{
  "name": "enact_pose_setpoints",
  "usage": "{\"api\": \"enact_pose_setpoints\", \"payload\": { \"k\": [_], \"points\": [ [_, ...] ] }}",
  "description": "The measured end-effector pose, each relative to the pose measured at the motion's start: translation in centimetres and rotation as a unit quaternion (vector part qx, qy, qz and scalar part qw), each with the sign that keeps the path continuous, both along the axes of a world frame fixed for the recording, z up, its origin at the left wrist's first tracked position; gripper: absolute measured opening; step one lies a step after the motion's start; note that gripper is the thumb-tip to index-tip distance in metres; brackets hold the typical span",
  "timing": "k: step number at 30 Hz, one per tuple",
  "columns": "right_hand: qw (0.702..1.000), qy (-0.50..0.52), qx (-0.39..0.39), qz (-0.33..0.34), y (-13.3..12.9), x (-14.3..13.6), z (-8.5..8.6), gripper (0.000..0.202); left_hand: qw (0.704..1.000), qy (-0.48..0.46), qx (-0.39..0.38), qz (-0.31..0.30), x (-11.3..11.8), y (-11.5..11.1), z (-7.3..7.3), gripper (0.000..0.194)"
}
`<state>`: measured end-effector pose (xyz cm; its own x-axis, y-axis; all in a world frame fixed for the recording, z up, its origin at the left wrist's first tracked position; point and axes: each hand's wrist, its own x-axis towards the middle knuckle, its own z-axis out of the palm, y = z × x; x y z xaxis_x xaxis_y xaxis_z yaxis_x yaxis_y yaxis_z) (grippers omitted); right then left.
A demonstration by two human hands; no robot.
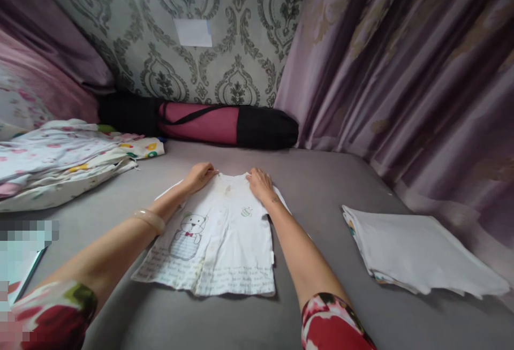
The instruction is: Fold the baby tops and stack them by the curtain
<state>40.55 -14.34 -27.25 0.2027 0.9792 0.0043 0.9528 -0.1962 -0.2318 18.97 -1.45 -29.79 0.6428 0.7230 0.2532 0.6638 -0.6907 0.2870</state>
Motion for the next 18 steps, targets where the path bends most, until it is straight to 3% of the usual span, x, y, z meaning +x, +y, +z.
{"api": "enact_pose_setpoints", "payload": {
  "k": [5,11,15,18],
  "points": [
    [0.999,-0.029,0.039,0.013,0.1,-0.2,-0.3,0.027,0.996,0.030,0.081,-0.011,-0.2,-0.3,0.6,0.030],
    [0.998,-0.035,0.045,0.022,0.7,-0.3,-0.7,0.027,0.991,0.098,0.086,0.009,0.2,-0.5,0.8,0.030],
    [0.993,0.115,0.005,-0.021,1.1,0.7,0.0,0.029,0.986,0.150,0.065,0.039,0.5,-1.0,1.5,0.031],
    [0.978,0.199,-0.030,-0.060,0.6,2.7,1.1,0.044,0.985,0.138,0.093,0.044,1.3,-2.3,2.5,0.029]
  ]
}}
